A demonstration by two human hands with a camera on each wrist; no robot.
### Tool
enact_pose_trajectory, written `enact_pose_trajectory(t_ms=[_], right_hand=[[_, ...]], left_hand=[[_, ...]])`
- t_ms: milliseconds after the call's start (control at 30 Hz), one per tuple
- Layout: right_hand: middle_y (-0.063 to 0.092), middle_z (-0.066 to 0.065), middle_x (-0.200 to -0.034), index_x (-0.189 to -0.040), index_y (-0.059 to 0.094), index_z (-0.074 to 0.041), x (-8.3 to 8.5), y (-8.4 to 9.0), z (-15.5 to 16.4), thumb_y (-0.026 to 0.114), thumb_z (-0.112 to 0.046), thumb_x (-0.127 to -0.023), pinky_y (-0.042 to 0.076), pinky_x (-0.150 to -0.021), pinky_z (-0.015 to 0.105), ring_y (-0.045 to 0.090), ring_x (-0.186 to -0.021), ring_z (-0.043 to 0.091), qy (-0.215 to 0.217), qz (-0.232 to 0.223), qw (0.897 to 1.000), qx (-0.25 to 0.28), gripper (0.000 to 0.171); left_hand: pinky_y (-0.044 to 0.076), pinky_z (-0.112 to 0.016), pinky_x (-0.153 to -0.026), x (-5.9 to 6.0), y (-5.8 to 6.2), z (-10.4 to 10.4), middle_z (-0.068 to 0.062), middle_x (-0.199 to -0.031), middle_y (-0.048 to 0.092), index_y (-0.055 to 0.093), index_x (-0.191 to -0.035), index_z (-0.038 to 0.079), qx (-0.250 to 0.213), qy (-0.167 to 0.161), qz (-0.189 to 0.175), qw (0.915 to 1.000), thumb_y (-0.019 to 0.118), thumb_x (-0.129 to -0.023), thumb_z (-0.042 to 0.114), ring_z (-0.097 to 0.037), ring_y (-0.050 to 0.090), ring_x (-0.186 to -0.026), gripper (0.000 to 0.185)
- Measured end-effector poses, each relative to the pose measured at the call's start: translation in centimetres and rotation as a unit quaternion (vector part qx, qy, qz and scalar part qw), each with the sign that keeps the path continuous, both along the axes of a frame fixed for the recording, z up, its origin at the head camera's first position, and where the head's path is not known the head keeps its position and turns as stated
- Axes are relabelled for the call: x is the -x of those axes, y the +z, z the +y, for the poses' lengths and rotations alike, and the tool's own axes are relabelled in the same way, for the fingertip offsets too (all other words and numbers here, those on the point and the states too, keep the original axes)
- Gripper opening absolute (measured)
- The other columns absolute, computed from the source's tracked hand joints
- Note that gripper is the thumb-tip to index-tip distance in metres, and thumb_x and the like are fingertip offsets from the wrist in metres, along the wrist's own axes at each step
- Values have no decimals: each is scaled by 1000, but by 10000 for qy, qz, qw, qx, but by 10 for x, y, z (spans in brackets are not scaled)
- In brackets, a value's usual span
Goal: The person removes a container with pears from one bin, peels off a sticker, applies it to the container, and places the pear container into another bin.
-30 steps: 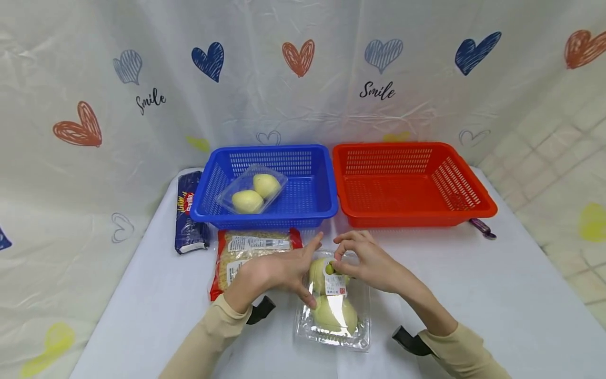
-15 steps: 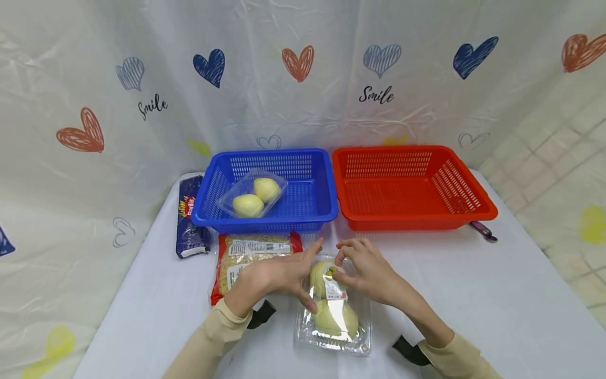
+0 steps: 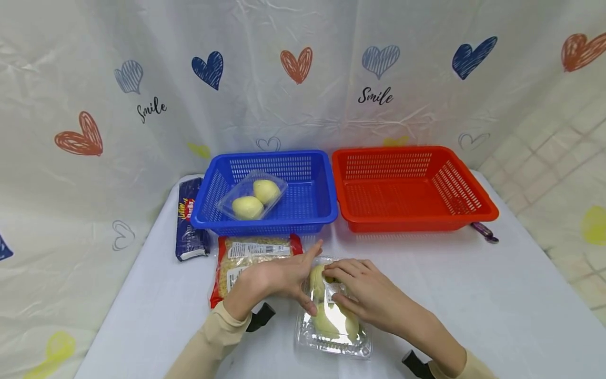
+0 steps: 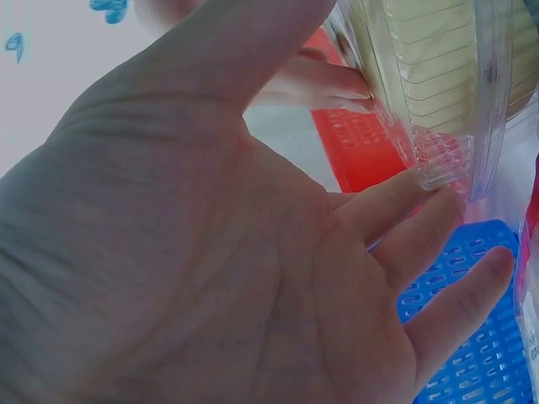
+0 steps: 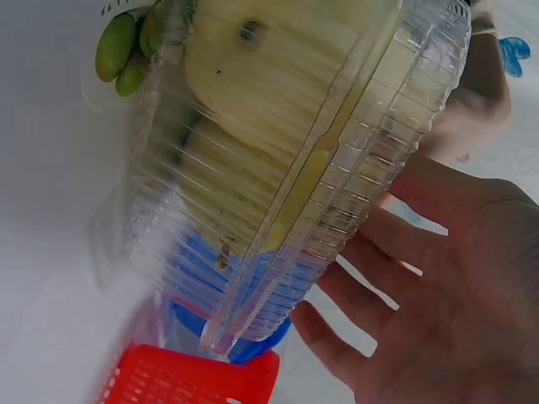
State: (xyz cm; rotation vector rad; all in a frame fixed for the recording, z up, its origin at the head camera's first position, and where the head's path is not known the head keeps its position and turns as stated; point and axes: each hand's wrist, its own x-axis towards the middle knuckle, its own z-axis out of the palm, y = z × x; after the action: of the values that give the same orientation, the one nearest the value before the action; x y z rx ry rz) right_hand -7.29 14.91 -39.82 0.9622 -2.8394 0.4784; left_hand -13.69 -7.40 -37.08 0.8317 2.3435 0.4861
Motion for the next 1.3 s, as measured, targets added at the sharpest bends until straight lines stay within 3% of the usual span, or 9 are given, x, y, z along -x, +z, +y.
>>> enact_pose_trajectory(t_ms=[267,633,733,833,967,1100,1300], right_hand=[[63,-5,-141,-132,65,-18,-6,1,4,74,-32,-94,48,-106,49,58,-132,22,13,7,10000,-71,41],[63,-12,-133,-121,69,-33,-12,11,16,73,-28,-95,46,-105,51,56,-129,17,365,-612,9966,403,28],[63,-13,-132,-123,68,-34,-10,11,19,71,-30,-97,47,-104,50,57,-127,16,315,-636,9961,534,26],[63,-13,-134,-127,68,-32,-4,10,21,69,-32,-99,48,-106,51,58,-128,16,84,-676,9955,653,29],[63,-8,-138,-136,63,-25,10,8,22,64,-41,-101,47,-110,57,57,-134,22,-212,-834,9933,774,39],[62,0,-142,-141,58,-18,29,6,19,60,-52,-100,44,-112,64,56,-136,29,-414,-1247,9882,783,54],[66,8,-140,-143,55,-10,43,-1,17,62,-65,-93,52,-104,59,63,-128,30,-612,-1923,9791,248,75]], left_hand=[[25,-39,-131,2,2,0,-2,-175,15,-7,-166,12,-90,-91,18,9999,87,-77,46,-19,25,-159,133],[22,-41,-132,9,6,-8,-5,-175,13,4,-167,13,-351,-103,-68,9993,85,-82,40,-20,21,-161,121],[21,-47,-132,14,12,-16,-7,-174,15,17,-166,16,-555,-161,371,9976,82,-87,37,-26,17,-162,105],[15,-54,-132,20,20,-26,-12,-174,17,30,-163,18,-682,-156,1115,9913,78,-91,35,-33,10,-163,88],[1,-60,-131,26,24,-37,-15,-174,10,30,-163,20,-448,165,1770,9831,74,-93,38,-38,-4,-162,85],[-4,-62,-130,29,19,-41,-13,-175,-1,18,-166,19,43,549,1784,9824,71,-95,42,-40,-13,-161,91],[-1,-63,-130,29,11,-38,-13,-175,1,13,-166,14,296,601,1543,9858,66,-99,44,-41,-5,-161,91]])
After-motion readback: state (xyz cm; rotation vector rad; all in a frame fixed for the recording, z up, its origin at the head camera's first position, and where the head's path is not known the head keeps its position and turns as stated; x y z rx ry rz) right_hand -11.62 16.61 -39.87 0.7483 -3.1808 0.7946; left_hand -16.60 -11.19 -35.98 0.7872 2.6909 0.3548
